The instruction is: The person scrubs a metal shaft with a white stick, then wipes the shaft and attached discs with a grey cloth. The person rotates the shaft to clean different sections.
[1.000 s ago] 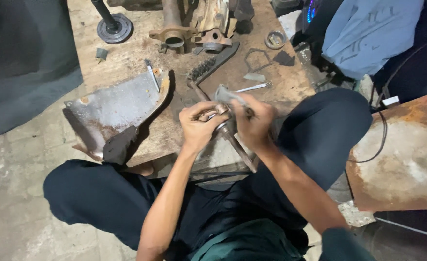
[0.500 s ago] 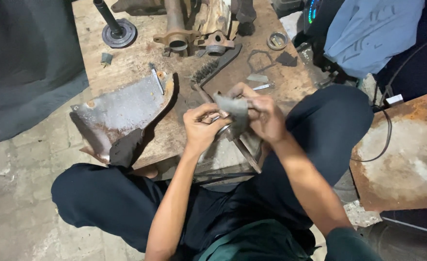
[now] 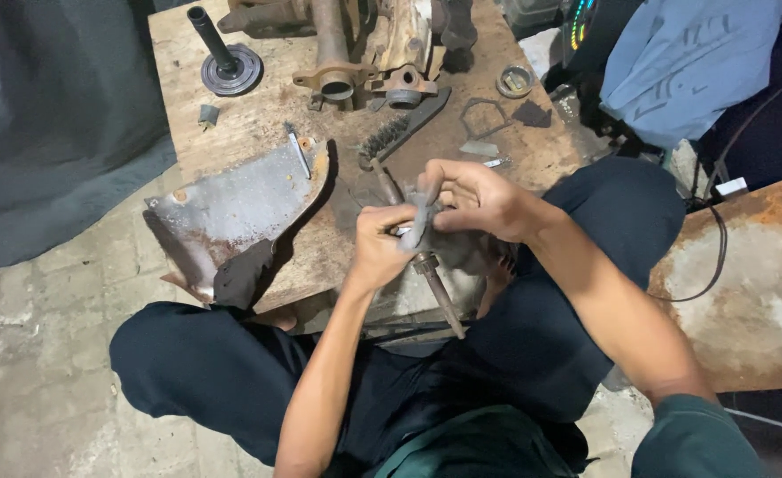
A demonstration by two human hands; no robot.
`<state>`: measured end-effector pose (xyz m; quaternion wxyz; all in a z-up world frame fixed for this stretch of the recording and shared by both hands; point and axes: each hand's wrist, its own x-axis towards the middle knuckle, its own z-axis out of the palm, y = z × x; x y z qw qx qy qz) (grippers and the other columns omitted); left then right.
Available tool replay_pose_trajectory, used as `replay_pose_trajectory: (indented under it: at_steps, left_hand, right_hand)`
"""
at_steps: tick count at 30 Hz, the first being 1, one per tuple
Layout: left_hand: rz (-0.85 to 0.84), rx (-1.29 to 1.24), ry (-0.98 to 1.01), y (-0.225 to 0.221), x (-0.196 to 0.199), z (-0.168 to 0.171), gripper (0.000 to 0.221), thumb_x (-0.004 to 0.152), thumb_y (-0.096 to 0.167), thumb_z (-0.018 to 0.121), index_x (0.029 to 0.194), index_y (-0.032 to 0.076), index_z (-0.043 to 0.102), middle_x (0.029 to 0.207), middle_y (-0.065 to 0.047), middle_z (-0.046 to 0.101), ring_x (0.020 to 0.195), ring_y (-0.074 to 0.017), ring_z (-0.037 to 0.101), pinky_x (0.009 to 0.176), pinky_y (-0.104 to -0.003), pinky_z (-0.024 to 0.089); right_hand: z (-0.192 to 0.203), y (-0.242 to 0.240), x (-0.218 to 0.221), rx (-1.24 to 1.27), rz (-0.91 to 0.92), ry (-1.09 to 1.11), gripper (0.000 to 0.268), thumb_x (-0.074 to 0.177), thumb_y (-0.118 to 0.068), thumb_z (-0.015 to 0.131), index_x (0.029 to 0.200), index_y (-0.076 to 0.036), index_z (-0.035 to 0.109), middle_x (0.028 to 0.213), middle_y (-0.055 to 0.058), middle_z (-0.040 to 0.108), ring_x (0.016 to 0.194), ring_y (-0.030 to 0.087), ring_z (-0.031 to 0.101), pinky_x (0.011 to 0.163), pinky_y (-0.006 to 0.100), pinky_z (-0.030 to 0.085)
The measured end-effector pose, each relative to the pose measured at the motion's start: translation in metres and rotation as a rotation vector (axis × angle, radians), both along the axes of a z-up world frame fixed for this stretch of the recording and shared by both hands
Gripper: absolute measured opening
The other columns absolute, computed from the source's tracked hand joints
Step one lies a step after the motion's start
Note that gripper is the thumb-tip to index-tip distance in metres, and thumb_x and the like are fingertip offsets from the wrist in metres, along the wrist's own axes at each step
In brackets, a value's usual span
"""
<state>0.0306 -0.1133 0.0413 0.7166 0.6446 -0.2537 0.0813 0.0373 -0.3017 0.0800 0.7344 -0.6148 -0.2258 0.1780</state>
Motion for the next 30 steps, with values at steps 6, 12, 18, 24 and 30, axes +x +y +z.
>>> replay_pose_trajectory:
  at_steps: [6,12,18,24,30]
  left_hand:
    - [0.025,-0.032,-0.006,-0.002,0.009,-0.015,0.021,0.078,-0.004,0.074,0.066,0.014,0.073,0.053,-0.003,0.064,0.06,-0.0044,0.046,0.049,-0.027,0.044]
    - [0.005,-0.05,0.05,-0.001,0.007,-0.013,0.02,0.066,-0.002,0.087,0.071,0.014,0.076,0.055,-0.003,0.065,0.063,-0.0022,0.044,0.051,-0.026,0.046]
    - [0.013,-0.003,0.037,-0.005,0.009,-0.04,0.018,0.071,0.009,0.091,0.073,0.016,0.074,0.052,0.0,0.056,0.058,-0.0059,0.044,0.051,-0.025,0.04]
    - [-0.066,0.115,0.116,-0.007,0.009,-0.016,0.024,0.079,0.007,0.087,0.098,0.017,0.079,0.087,-0.006,0.08,0.082,-0.0062,0.065,0.077,-0.032,0.057]
    - [-0.105,0.19,0.167,-0.005,0.004,0.011,0.068,0.078,-0.013,0.07,0.14,0.009,0.055,0.088,-0.016,0.074,0.083,-0.0231,0.074,0.087,-0.042,0.062]
  right_hand:
    - [-0.005,0.016,0.007,-0.045,-0.117,-0.075,0.039,0.089,-0.02,0.085,0.101,-0.005,0.051,0.101,0.004,0.065,0.082,0.004,0.063,0.076,0.02,0.057]
    - [-0.009,0.0,0.013,0.116,0.112,0.007,0.036,0.091,-0.024,0.082,0.1,-0.007,0.052,0.099,0.003,0.062,0.091,0.007,0.066,0.082,0.019,0.054]
    - [0.011,0.012,0.012,-0.371,-0.085,-0.228,0.025,0.082,-0.003,0.08,0.086,-0.006,0.056,0.079,0.005,0.058,0.077,0.015,0.059,0.066,0.033,0.045]
    - [0.003,-0.012,0.018,-0.409,-0.177,-0.099,0.022,0.084,-0.006,0.074,0.103,-0.011,0.064,0.087,-0.006,0.048,0.082,0.016,0.053,0.072,0.031,0.049]
    - [-0.004,-0.012,-0.027,-0.96,-0.774,-0.53,0.03,0.092,-0.042,0.084,0.092,-0.023,0.062,0.061,0.0,0.058,0.064,0.025,0.067,0.058,0.032,0.049]
